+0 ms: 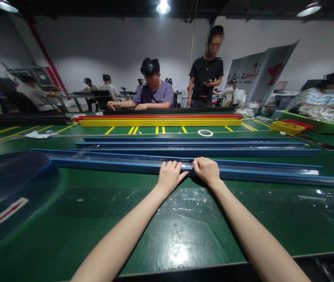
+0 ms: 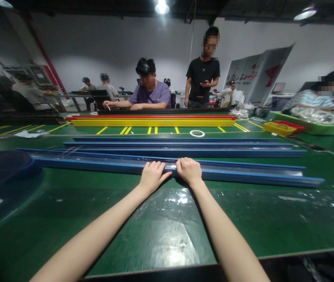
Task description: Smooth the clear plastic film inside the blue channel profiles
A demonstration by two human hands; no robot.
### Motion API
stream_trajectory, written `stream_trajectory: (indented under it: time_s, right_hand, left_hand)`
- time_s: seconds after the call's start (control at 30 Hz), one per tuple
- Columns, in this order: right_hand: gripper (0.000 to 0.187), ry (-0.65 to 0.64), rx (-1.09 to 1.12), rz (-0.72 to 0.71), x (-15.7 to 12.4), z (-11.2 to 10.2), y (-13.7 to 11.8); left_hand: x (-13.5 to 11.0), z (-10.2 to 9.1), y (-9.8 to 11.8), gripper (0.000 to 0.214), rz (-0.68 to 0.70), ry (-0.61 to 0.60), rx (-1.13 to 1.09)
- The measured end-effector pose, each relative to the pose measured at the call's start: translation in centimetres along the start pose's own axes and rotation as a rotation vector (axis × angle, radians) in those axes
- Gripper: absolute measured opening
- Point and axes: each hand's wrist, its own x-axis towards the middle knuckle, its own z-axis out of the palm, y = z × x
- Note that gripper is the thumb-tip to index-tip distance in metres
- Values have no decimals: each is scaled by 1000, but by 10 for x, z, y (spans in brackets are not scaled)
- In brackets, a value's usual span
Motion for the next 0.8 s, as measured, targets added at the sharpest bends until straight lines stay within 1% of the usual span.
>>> stream_trajectory:
  time_s: [0.3, 0.4, 0.5, 0.67, 0.8]
  right_hand:
    - [35, 10, -6, -35, 1, -1, 1]
    - [36, 1, -13, -27, -1, -2, 6]
    - [36, -5, -22, 1, -4, -3, 18]
    - [38, -29, -34, 70, -11, -8, 48]
    - [38, -56, -41, 133, -14, -11, 59]
  left_hand:
    - [0, -1, -2, 35, -13, 31, -12]
    - [0, -1, -2, 36, -17, 41, -11]
    - [0, -1, -3, 37, -10, 46, -17]
    - [0, 0, -3, 37, -5, 53, -23]
    - [-1, 0, -3, 36, 8, 48, -22]
